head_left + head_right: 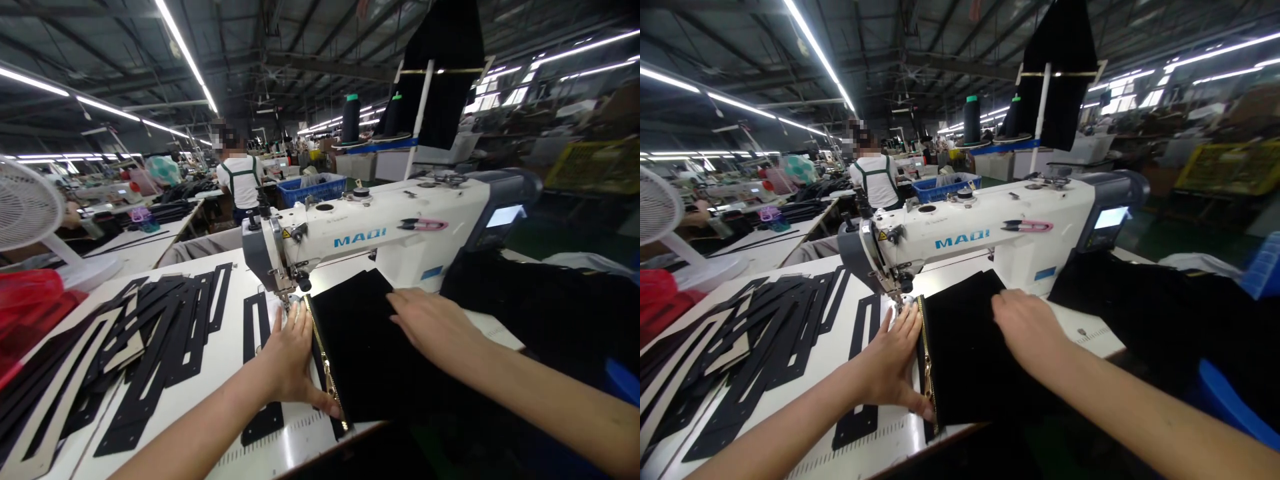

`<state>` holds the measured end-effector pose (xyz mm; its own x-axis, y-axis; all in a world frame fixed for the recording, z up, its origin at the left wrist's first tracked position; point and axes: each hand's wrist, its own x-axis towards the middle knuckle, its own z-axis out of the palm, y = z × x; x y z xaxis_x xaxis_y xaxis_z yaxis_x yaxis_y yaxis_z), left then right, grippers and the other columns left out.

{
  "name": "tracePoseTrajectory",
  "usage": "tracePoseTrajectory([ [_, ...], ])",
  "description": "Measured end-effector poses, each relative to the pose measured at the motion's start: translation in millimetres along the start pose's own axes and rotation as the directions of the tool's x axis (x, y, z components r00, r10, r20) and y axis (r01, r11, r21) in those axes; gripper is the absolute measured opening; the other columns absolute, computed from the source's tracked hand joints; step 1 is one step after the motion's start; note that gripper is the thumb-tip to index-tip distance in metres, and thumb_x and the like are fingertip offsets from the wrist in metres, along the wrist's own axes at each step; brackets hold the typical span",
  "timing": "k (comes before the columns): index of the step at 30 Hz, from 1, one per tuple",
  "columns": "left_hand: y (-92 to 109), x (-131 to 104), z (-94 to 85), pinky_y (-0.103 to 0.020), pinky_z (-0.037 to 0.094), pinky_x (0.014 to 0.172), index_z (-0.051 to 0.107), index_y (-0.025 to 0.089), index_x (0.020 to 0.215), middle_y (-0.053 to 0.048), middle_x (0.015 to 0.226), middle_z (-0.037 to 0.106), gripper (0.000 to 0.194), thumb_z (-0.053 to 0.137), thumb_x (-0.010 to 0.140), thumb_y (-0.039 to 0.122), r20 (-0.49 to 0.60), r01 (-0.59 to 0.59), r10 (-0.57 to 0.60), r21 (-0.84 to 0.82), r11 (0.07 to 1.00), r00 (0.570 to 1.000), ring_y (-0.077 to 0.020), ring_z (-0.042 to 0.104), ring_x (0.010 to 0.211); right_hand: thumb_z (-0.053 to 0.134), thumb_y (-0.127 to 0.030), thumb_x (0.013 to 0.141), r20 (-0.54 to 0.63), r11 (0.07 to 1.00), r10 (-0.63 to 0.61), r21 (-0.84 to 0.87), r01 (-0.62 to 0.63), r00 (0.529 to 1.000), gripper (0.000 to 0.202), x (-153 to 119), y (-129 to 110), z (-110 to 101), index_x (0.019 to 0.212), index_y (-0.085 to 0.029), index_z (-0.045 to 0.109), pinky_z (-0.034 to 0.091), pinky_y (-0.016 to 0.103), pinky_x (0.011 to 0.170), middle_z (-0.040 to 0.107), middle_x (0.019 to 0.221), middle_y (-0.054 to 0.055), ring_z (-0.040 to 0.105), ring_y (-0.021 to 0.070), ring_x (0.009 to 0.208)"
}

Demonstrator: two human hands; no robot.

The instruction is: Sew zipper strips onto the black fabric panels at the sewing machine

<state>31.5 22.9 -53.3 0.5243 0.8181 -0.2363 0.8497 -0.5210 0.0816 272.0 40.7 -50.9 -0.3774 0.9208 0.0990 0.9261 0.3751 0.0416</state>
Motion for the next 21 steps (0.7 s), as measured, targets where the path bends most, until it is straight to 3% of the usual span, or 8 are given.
tracePoseTrajectory([
  [2, 1.3, 1.6, -1.5, -0.056, -0.006, 0.106, 0.006, -0.002, 0.141, -0.025, 0.145, -0.001, 0.126, 0.047, 0.054, 0.08, 0.008, 0.019, -0.019, 0.012, 1.0, 1.0, -0.0368, -0.008, 0.134, 0.037, -0.023, 0.088, -0.071, 0.962, -0.224, 0.141, 0.232, 0.972, 0.036, 14.2, -33.2, 1.2, 0.116, -0.011, 0.057, 0.035, 0.043, 0.1, 0.053, 0.125, 0.016, 0.047, 0.028, 0.118],
  [5, 3.1, 3.9, -4.7, -0.056, -0.006, 0.106, 0.009, -0.001, 0.141, -0.024, 0.145, 0.002, 0.125, 0.046, 0.054, 0.08, 0.043, 0.037, -0.038, 0.018, 0.999, 0.998, -0.0379, -0.004, 0.134, 0.029, -0.037, 0.093, -0.129, 0.877, -0.348, 0.307, 0.371, 0.929, 0.052, 36.3, -52.3, 27.7, 0.135, -0.007, 0.037, 0.022, 0.045, 0.108, 0.033, 0.141, 0.013, 0.026, 0.0234, 0.132],
  [8, 2.3, 4.9, -5.7, -0.056, -0.006, 0.106, 0.009, 0.002, 0.142, -0.024, 0.146, 0.003, 0.126, 0.046, 0.052, 0.082, 0.035, 0.022, -0.023, 0.011, 1.0, 0.999, -0.0378, -0.003, 0.134, 0.031, -0.052, 0.09, -0.128, 0.873, -0.328, 0.337, 0.353, 0.936, 0.064, 52.8, -18.0, 56.1, 0.139, -0.01, 0.028, 0.016, 0.047, 0.11, 0.023, 0.145, 0.012, 0.018, 0.0223, 0.135],
  [11, -0.5, 4.2, -3.4, -0.056, -0.007, 0.106, 0.005, 0.002, 0.142, -0.023, 0.146, 0.001, 0.127, 0.045, 0.053, 0.084, 0.004, 0.007, -0.007, 0.001, 1.0, 1.0, -0.037, -0.005, 0.134, 0.031, -0.051, 0.091, -0.096, 0.908, -0.285, 0.293, 0.301, 0.954, 0.065, 60.6, 29.7, 63.9, 0.14, -0.009, 0.027, 0.015, 0.045, 0.11, 0.021, 0.146, 0.013, 0.018, 0.0222, 0.134],
  [13, -2.4, 3.2, -0.6, -0.056, -0.006, 0.106, 0.003, 0.002, 0.142, -0.023, 0.146, 0.0, 0.125, 0.044, 0.055, 0.083, -0.008, 0.004, -0.004, -0.002, 1.0, 1.0, -0.0366, -0.006, 0.134, 0.035, -0.048, 0.09, -0.087, 0.942, -0.192, 0.262, 0.209, 0.977, 0.064, 55.6, 40.3, 59.5, 0.138, -0.006, 0.03, 0.018, 0.045, 0.11, 0.023, 0.144, 0.016, 0.02, 0.0247, 0.134],
  [15, -3.4, 2.6, 2.7, -0.056, -0.006, 0.106, 0.003, 0.001, 0.141, -0.023, 0.146, 0.0, 0.125, 0.043, 0.056, 0.082, -0.016, 0.0, 0.0, 0.007, 1.0, 1.0, -0.0363, -0.006, 0.135, 0.04, -0.048, 0.088, -0.152, 0.96, -0.107, 0.242, 0.142, 0.983, 0.065, 39.4, 28.8, 53.9, 0.138, -0.007, 0.032, 0.016, 0.049, 0.109, 0.025, 0.144, 0.017, 0.019, 0.0286, 0.133],
  [17, -3.0, 3.3, 5.5, -0.056, -0.007, 0.106, 0.004, -0.001, 0.141, -0.024, 0.146, 0.001, 0.126, 0.043, 0.056, 0.083, -0.032, -0.007, 0.008, 0.02, 1.0, 0.999, -0.0361, -0.007, 0.134, 0.044, -0.053, 0.085, -0.236, 0.942, -0.179, 0.241, 0.236, 0.955, 0.069, 16.0, 6.2, 52.1, 0.14, -0.013, 0.029, 0.011, 0.053, 0.109, 0.024, 0.145, 0.014, 0.015, 0.0297, 0.134],
  [21, 1.4, 5.7, 4.6, -0.056, -0.006, 0.106, 0.005, -0.001, 0.141, -0.024, 0.146, 0.001, 0.128, 0.044, 0.053, 0.085, -0.032, 0.004, -0.003, 0.016, 1.0, 0.999, -0.0362, -0.007, 0.134, 0.039, -0.054, 0.087, -0.216, 0.894, -0.297, 0.28, 0.351, 0.93, 0.065, -17.8, -18.6, 61.9, 0.141, -0.019, 0.025, 0.016, 0.052, 0.108, 0.027, 0.144, 0.011, 0.019, 0.0255, 0.134],
])
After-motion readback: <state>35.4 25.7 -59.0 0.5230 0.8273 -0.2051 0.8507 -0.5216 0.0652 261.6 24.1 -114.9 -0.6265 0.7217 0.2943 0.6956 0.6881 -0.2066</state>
